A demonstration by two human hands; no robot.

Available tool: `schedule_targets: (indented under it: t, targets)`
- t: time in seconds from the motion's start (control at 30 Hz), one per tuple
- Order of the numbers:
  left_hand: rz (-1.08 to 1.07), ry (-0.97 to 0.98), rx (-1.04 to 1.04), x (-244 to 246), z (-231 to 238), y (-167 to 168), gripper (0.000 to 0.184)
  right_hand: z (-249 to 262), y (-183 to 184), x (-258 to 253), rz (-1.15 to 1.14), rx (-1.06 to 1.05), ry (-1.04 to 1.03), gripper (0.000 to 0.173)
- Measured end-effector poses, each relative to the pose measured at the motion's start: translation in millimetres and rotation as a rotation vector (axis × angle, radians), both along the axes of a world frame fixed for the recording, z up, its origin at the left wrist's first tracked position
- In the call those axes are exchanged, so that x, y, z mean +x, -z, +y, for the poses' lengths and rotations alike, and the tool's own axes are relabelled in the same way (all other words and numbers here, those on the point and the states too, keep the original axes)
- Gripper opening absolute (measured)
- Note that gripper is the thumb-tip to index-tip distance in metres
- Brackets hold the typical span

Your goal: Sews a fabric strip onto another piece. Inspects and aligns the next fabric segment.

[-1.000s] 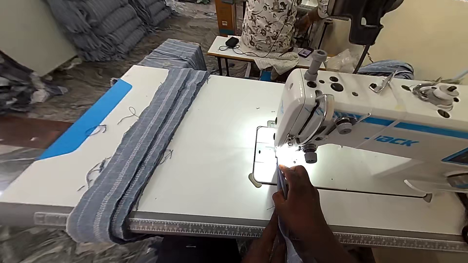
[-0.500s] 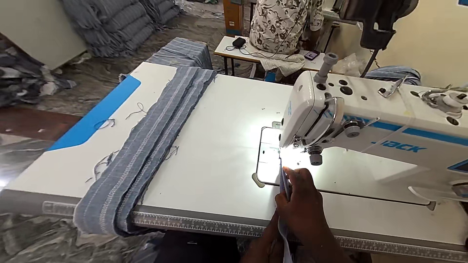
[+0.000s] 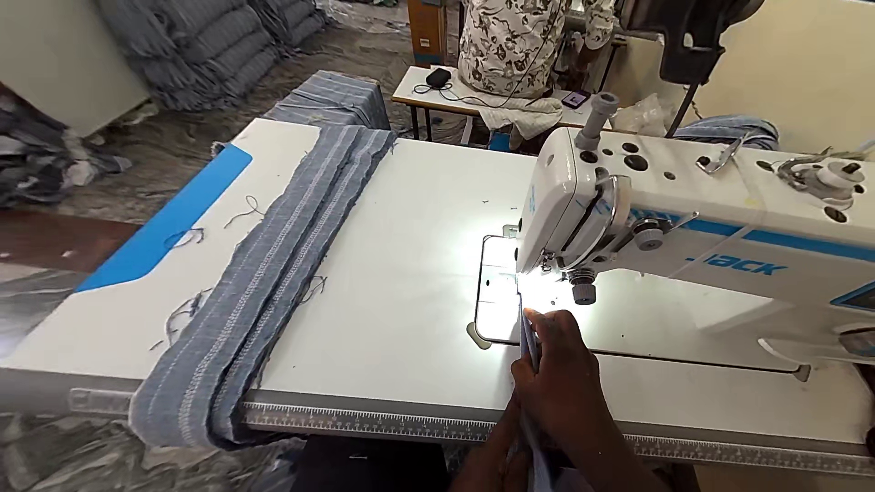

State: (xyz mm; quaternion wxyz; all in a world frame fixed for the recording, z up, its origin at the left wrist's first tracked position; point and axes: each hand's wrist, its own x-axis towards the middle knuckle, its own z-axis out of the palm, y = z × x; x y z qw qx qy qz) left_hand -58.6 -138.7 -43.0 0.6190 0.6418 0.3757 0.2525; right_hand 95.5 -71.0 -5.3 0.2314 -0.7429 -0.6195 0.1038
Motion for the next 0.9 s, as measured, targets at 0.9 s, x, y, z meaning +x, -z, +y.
schedule_targets:
  t: [0.9]
  targets:
    - [-0.132,-0.019,-0.092,3.8,-0.1,-1.3,0.065,0.7,0.2,0.4,-0.001,-0.023,0.015,0.058]
